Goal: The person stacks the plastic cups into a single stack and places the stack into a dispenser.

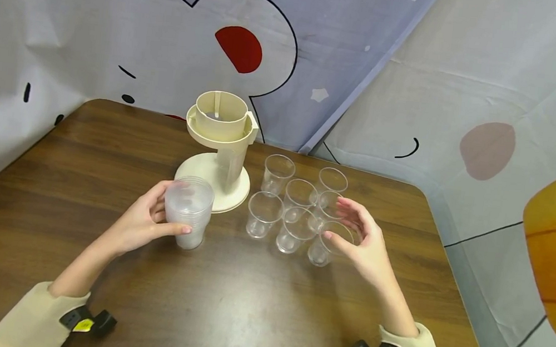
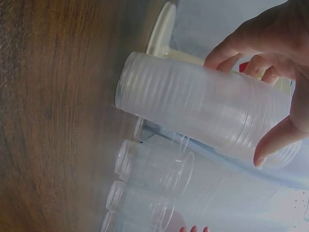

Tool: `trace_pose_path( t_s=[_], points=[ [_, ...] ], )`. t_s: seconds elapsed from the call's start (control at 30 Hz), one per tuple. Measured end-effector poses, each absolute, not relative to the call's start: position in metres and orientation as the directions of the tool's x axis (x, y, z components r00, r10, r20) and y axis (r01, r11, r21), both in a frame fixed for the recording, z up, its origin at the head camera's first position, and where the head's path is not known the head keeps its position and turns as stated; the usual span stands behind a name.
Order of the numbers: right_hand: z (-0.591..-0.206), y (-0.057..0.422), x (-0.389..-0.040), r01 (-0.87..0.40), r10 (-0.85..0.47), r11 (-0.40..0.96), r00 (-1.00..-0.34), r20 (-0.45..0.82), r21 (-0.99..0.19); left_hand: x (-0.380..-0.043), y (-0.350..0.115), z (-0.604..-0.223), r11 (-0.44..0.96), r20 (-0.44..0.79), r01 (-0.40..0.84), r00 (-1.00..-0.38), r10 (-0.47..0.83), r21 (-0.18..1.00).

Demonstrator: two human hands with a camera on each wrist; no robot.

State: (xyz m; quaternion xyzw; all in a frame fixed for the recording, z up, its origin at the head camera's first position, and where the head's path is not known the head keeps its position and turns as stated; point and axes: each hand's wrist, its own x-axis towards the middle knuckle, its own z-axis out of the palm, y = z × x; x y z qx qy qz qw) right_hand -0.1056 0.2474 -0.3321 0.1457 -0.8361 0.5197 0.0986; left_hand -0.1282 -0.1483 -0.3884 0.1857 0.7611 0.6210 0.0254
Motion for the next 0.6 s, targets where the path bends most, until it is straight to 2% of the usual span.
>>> trace_pose_path(
  t_s=[0.27,0.6],
  points=[
    [-0.338,0.265,-0.104,-0.34,-0.105,0.441,-0.939,0.329,-0.831,-0.129,-0.149,-0.39,0.161,0.186,0.246,-0.931,0.315,0.956],
    [-0.343,0.284,-0.099,-0.257,-0.035,0.504,-0.96,0.278,-0.825,-0.129,-0.148,-0.388,0.151,0.197,0.254,-0.929,0.313,0.955]
  ],
)
